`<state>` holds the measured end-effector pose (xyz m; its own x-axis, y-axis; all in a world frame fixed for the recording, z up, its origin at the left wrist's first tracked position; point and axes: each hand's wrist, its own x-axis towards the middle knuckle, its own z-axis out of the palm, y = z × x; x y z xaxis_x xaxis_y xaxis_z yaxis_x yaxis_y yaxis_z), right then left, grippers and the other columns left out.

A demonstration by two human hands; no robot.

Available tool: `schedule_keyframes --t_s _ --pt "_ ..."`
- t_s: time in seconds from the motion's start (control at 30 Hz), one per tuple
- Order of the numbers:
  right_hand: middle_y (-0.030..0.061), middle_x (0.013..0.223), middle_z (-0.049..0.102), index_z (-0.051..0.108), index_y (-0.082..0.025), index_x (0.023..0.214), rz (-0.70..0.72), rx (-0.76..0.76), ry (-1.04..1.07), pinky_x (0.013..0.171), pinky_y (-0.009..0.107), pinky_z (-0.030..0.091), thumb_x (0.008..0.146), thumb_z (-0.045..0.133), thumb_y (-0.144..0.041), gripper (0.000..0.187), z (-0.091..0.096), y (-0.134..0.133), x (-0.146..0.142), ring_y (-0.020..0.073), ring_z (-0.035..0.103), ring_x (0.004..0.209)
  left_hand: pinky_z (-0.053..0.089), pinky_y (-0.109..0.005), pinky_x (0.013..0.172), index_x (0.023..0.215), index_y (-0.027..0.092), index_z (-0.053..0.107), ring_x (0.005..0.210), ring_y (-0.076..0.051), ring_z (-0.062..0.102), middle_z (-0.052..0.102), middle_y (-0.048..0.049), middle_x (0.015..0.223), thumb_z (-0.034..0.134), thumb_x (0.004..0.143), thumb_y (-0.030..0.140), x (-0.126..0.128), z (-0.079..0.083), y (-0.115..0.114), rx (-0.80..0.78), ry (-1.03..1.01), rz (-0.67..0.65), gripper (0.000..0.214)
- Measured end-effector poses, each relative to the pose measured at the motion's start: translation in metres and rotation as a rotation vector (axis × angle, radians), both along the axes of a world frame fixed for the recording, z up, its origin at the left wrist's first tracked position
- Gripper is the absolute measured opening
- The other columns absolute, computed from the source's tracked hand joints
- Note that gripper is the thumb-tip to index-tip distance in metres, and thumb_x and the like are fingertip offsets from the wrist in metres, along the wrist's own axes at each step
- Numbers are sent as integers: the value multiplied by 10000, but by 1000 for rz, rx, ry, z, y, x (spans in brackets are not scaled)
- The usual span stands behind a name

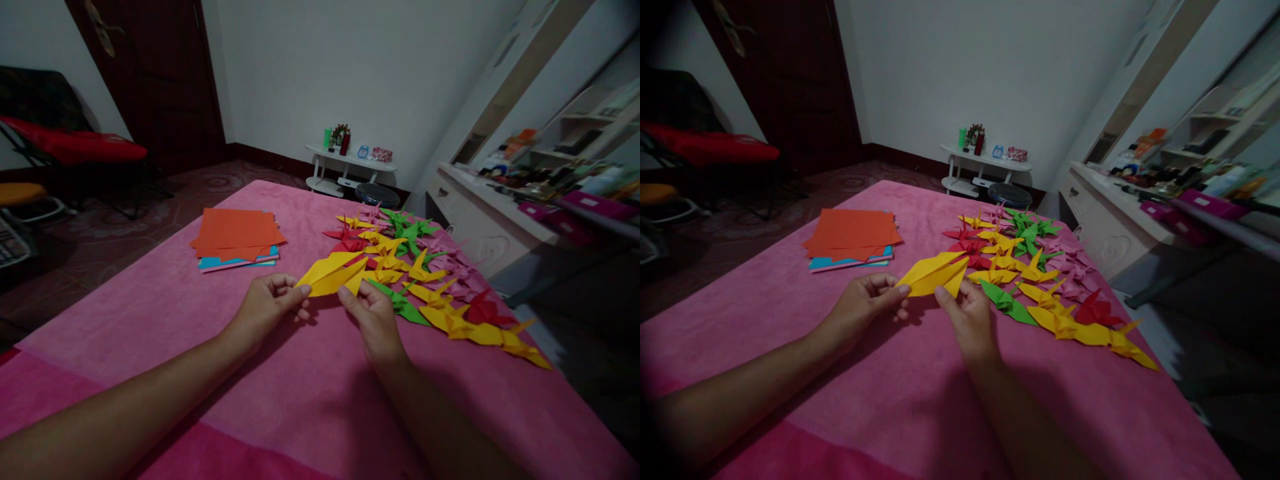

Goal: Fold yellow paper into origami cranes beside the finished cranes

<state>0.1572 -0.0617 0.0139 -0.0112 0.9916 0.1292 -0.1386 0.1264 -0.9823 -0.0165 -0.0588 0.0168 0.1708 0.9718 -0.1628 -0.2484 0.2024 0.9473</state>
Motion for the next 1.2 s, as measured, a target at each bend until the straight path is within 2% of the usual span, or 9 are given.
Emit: schedule_keyframes --t_s 0.13,0.23,0.33,0.53,0.7,0.83,0.9,1.0,1.2 --pt "48 943 712 692 -200 876 -58 -9 21 843 343 504 710 766 -340 229 -3 -1 -1 211 645 887 474 -228 530 671 129 593 517 -133 629 654 -19 569 752 707 397 5 -3 -4 71 90 -94 314" --pt "41 886 703 700 -192 860 -79 -22 0 815 344 506 725 758 -358 221 -9 1 4 198 638 822 413 -211 501 610 121 615 491 -108 575 636 -30 551 713 737 405 7 -5 -5 126 190 -181 326" --pt "41 876 703 710 -188 850 -66 -34 -37 827 356 505 726 756 -374 228 -13 2 8 199 635 808 401 -210 507 628 117 637 493 -101 555 639 -35 567 694 753 404 8 -5 -5 148 220 -209 318" --pt "41 876 721 741 -198 852 -22 -58 -10 825 352 503 702 778 -343 212 -10 -1 5 203 646 809 413 -222 506 652 129 620 488 -115 551 614 -16 552 674 768 439 4 -7 -4 132 215 -166 335" --pt "37 845 733 755 -211 830 47 -104 79 810 348 510 685 785 -323 186 -8 -3 0 203 660 776 393 -204 572 564 136 629 606 -103 526 601 -15 634 710 732 385 -2 -4 0 298 293 -33 310" --pt "43 834 736 753 -199 806 59 -99 62 798 351 512 687 779 -331 179 -8 -3 0 206 661 765 337 -208 511 557 132 590 515 -88 469 579 -5 580 732 677 436 -2 -3 -1 81 224 -72 357" --pt "44 838 737 753 -199 820 53 -89 41 790 352 512 692 772 -332 185 -8 -4 0 210 661 771 294 -201 486 551 132 572 472 -72 424 544 15 529 752 640 437 -1 -4 -3 34 212 -58 365" --pt "40 835 736 750 -202 816 33 -75 22 788 350 510 693 768 -327 177 -9 -4 0 211 660 788 285 -196 488 539 132 566 477 -65 409 530 24 526 767 615 410 1 -6 -5 67 209 -22 352" --pt "43 859 711 736 -193 818 34 -55 -42 788 333 495 719 745 -349 185 -10 -3 1 203 630 811 257 -197 472 505 141 516 479 -61 363 457 38 514 735 649 369 0 -9 -4 171 282 -3 347"
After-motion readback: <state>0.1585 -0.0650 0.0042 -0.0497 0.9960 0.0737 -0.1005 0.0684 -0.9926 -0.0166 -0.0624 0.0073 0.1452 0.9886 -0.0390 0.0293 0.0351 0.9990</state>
